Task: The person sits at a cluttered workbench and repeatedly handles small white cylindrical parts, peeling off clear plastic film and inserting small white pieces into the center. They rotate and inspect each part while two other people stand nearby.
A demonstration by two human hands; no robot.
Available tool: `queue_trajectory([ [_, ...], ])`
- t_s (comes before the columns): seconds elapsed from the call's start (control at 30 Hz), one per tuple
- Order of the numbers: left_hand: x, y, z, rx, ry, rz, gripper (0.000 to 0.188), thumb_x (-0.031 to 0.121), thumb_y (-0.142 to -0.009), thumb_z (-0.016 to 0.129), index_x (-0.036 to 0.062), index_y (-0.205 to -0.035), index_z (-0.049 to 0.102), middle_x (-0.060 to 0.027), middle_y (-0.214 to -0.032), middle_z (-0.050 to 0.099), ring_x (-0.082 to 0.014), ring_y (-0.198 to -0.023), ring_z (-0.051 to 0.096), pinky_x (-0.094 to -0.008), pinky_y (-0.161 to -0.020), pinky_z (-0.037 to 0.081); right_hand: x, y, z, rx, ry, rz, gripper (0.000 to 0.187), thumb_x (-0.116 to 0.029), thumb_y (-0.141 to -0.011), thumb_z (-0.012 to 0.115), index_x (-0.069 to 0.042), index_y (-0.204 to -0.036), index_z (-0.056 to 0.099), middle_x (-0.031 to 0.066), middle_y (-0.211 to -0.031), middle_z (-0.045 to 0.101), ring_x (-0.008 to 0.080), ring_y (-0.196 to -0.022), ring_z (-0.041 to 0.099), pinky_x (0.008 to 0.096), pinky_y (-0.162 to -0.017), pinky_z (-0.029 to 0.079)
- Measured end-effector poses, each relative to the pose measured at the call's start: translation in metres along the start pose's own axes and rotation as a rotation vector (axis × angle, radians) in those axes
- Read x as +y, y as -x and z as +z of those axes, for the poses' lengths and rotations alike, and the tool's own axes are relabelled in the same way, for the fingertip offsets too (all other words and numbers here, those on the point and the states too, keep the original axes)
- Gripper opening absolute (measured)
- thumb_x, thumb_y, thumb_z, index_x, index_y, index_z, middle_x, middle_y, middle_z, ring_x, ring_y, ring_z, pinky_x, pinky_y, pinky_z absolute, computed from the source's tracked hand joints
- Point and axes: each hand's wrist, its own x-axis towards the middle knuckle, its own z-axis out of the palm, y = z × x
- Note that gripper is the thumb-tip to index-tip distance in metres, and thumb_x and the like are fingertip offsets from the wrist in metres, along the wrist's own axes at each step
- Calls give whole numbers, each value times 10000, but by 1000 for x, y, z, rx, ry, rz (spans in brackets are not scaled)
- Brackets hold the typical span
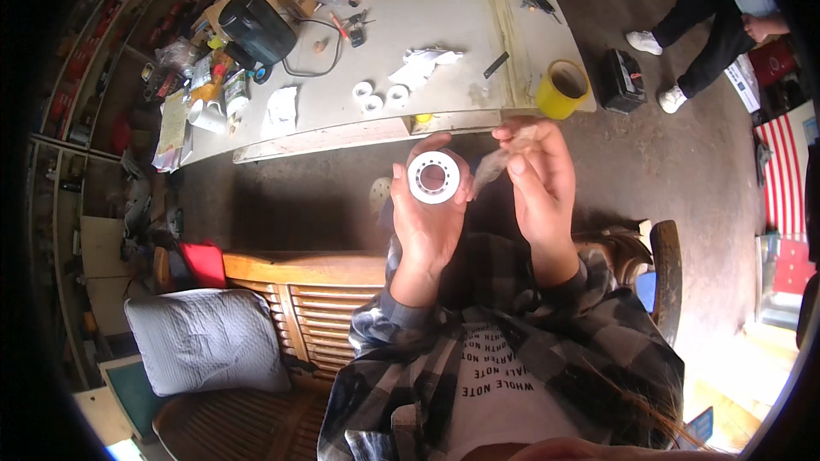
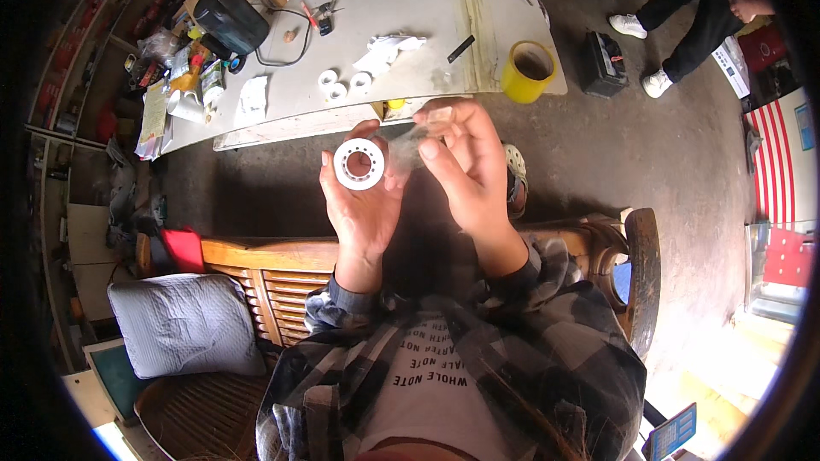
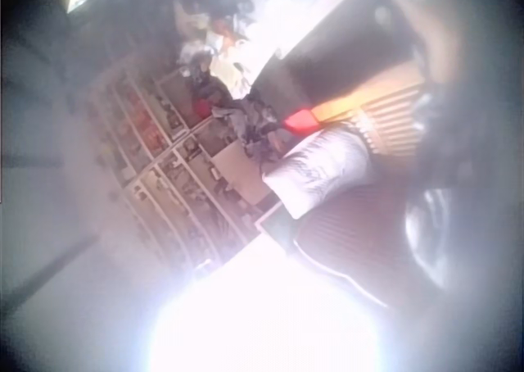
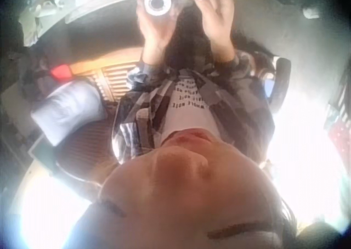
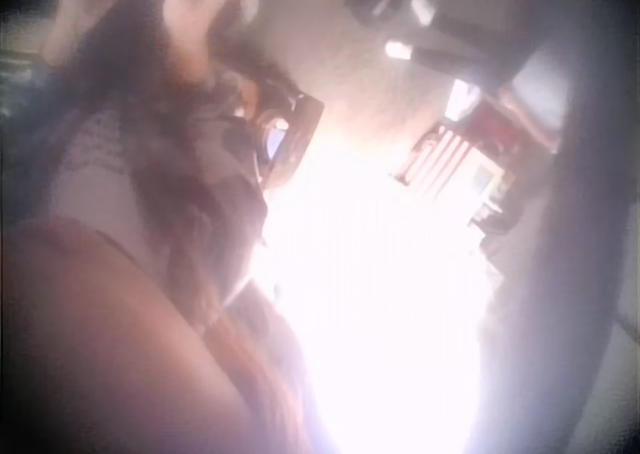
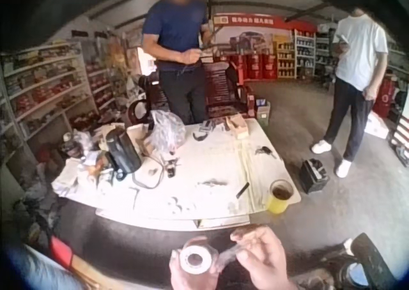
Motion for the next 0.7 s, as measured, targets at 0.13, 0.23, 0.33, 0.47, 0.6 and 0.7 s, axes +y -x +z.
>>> queue_trajectory([
  [0.13,-2,-1,-2,10,-8,19,547,525,-934,324,17,-1078,468,-80,-739,493,-168,-644,433,-291,-622,358,6,-2,1,41,17,140,132,-39,-887,561,-35,-985,472,24,-965,549,88,-929,496,240,-854,371],
  [0.23,-2,-1,-3,6,-5,22,537,526,-933,334,20,-1050,472,-79,-753,496,-169,-654,438,-293,-627,360,10,-4,-1,75,46,194,129,-46,-885,580,-43,-931,460,-1,-895,526,59,-873,492,209,-791,383],
  [0.33,-2,-1,-5,23,-46,28,530,527,-933,337,27,-1038,477,-72,-776,501,-166,-673,446,-292,-630,362,12,-5,-1,70,46,215,141,-35,-878,590,-50,-906,453,-12,-851,506,46,-826,486,201,-751,389],
  [0.47,-4,-2,1,195,-93,35,518,526,-938,337,38,-1033,482,-53,-811,508,-151,-706,455,-282,-631,364,11,-6,3,14,48,256,145,-24,-874,589,-55,-891,448,-20,-817,500,38,-771,480,197,-705,393],
  [0.6,-7,-2,-4,77,-195,74,484,512,-949,327,53,-978,475,-39,-827,500,-125,-722,444,-268,-636,363,15,-5,0,-44,169,280,185,-59,-836,645,-53,-852,461,-22,-791,489,45,-741,464,202,-677,390],
  [0.7,-10,0,-12,-29,-350,210,439,478,-961,330,57,-910,443,-27,-848,476,-95,-734,409,-249,-654,350,24,-8,-9,-105,410,151,224,-86,-800,689,-52,-818,468,-22,-773,472,51,-722,450,210,-660,389],
])
